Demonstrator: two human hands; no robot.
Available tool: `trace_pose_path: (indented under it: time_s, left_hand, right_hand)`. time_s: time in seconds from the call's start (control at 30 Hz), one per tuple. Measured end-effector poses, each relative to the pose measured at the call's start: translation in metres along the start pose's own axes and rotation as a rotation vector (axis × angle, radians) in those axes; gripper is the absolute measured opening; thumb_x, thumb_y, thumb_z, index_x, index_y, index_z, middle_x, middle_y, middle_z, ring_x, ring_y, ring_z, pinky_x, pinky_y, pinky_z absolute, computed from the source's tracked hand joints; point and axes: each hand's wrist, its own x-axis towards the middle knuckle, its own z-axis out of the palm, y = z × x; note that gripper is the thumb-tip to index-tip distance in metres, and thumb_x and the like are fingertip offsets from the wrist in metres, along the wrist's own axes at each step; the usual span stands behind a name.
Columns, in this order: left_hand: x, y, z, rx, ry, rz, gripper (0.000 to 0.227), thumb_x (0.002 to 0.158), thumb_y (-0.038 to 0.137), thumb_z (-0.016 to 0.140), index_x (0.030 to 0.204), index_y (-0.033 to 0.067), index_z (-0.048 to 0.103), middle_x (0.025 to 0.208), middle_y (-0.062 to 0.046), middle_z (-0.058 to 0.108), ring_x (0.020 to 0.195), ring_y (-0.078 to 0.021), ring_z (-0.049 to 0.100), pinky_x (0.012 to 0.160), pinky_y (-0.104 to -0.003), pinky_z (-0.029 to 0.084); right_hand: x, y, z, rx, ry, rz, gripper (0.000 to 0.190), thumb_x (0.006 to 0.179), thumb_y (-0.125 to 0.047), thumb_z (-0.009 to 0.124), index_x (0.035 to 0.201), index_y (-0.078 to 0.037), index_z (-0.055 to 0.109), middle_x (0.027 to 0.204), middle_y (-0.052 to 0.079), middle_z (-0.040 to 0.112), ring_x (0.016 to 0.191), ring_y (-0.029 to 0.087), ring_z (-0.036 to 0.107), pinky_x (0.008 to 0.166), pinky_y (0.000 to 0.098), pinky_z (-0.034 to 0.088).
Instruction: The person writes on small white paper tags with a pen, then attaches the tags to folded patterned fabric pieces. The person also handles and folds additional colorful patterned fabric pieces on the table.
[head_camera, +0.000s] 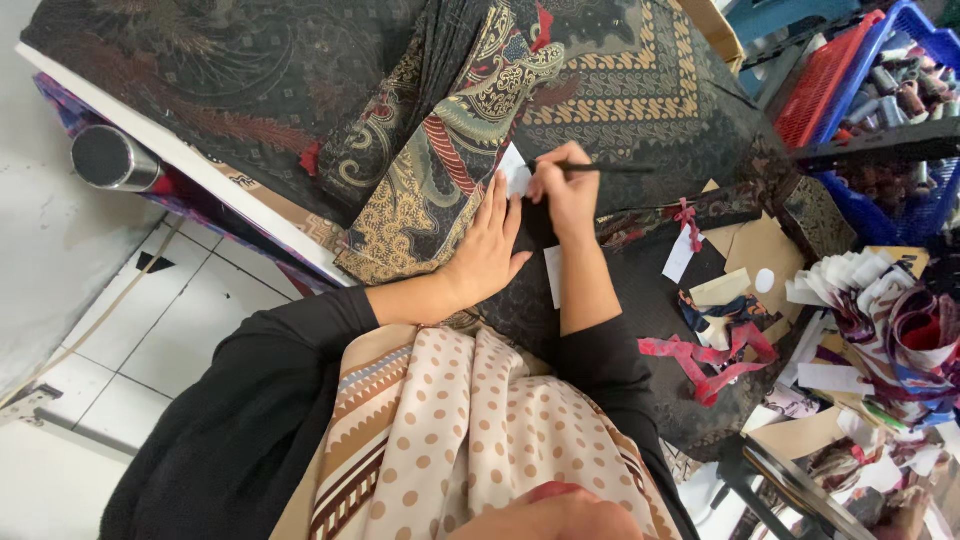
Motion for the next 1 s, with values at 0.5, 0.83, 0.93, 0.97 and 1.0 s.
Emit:
trace_pose_path:
  time_s: [0.5,0.83,0.93,0.97,1.0]
  left_hand:
    - [-0.009,-0.006,0.019,-0.327,0.203,0.225,0.066,0.098,0.036,0.067,0.148,-0.0038,0.049,0.160,-0.027,0.034,0.151,-0.0446,0.027,0.124,-0.055,0.023]
    - [-0.037,0.033,0.019,-0.341,0.056,0.595,0.060,0.086,0.041,0.074,0.134,0.0065,0.062,0.142,-0.020,0.053,0.138,-0.0375,0.045,0.114,-0.058,0.033]
    - [-0.043,0.037,0.023,-0.316,0.042,0.577,0.057,0.088,0.040,0.074,0.136,0.0120,0.062,0.148,-0.020,0.050,0.142,-0.0384,0.042,0.117,-0.059,0.030]
    - [-0.043,0.037,0.024,-0.320,0.063,0.576,0.058,0.087,0.040,0.074,0.137,0.0146,0.062,0.150,-0.020,0.048,0.143,-0.0392,0.040,0.117,-0.060,0.029]
    - [-0.044,0.036,0.024,-0.323,0.084,0.574,0.058,0.086,0.041,0.074,0.138,0.0173,0.062,0.152,-0.021,0.046,0.144,-0.0399,0.038,0.117,-0.061,0.027]
  right_hand:
    - [-0.104,-0.111,-0.114,0.657,0.331,-0.357,0.018,0.107,-0.017,0.063,0.122,-0.007,0.061,0.097,0.008,0.061,0.079,0.018,0.061,0.063,0.0269,0.047]
    - [-0.202,-0.018,-0.060,-0.008,0.340,-0.104,0.009,0.100,0.005,0.057,0.107,-0.001,0.055,0.084,0.008,0.062,0.069,0.015,0.066,0.061,0.0271,0.054]
    - [-0.208,0.000,-0.062,-0.125,0.284,-0.164,0.008,0.100,0.007,0.060,0.103,0.000,0.057,0.086,0.008,0.062,0.069,0.014,0.063,0.061,0.0256,0.051]
    - [-0.208,0.003,-0.062,-0.179,0.258,-0.194,0.009,0.099,0.008,0.061,0.101,0.000,0.058,0.087,0.008,0.061,0.068,0.013,0.062,0.060,0.0251,0.050]
    - [-0.208,0.004,-0.063,-0.203,0.257,-0.197,0.009,0.099,0.008,0.061,0.100,0.000,0.058,0.087,0.008,0.061,0.068,0.013,0.062,0.060,0.0249,0.050]
